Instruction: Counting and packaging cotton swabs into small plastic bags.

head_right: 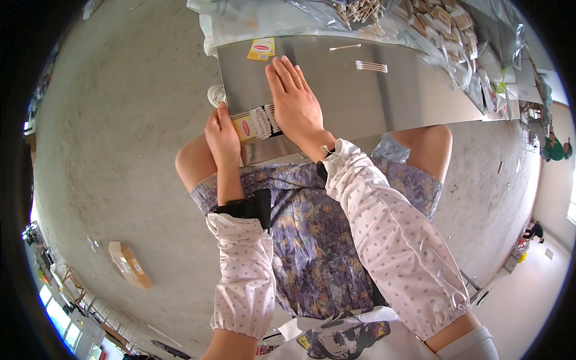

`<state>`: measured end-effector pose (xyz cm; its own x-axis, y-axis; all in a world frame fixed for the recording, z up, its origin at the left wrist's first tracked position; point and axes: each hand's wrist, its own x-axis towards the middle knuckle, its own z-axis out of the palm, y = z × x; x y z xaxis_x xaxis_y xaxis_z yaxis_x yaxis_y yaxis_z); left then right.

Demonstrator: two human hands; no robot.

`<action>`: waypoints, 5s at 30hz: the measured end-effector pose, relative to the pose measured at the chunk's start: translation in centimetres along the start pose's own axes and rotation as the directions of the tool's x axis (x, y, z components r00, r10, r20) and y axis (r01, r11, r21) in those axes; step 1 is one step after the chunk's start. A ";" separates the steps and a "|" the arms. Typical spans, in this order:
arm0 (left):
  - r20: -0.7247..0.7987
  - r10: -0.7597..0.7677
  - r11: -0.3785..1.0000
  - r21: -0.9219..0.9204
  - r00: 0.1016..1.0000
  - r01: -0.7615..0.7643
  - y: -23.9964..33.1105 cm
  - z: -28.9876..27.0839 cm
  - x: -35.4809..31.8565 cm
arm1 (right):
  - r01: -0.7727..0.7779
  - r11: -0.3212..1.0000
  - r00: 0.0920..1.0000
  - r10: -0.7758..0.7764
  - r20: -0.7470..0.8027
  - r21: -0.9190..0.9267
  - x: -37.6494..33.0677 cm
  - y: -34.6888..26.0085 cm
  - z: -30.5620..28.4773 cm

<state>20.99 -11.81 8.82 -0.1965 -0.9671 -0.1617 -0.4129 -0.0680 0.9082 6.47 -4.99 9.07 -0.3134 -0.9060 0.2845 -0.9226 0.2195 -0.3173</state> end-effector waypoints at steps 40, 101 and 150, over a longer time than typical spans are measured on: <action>0.567 0.428 0.659 0.338 0.704 -0.672 4.3 -5.0 -0.8 | -0.184 0.269 0.938 0.335 0.088 0.945 -2.5 -8.5 -0.5; 0.443 0.060 0.839 -0.509 0.895 0.195 7.1 8.0 -8.0 | -0.468 -0.129 0.822 0.300 0.484 0.874 -7.3 7.3 -9.7; 0.421 0.370 0.813 -0.578 0.828 -0.069 4.0 6.7 -7.4 | -0.592 -0.078 0.753 0.301 0.585 0.802 -6.6 4.8 -11.4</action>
<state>14.85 -3.32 11.12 -0.6896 -0.7231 0.0394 0.1916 -0.1298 0.9728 1.54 6.18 16.01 -0.3824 -0.8279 -0.4103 0.4377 0.2287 -0.8695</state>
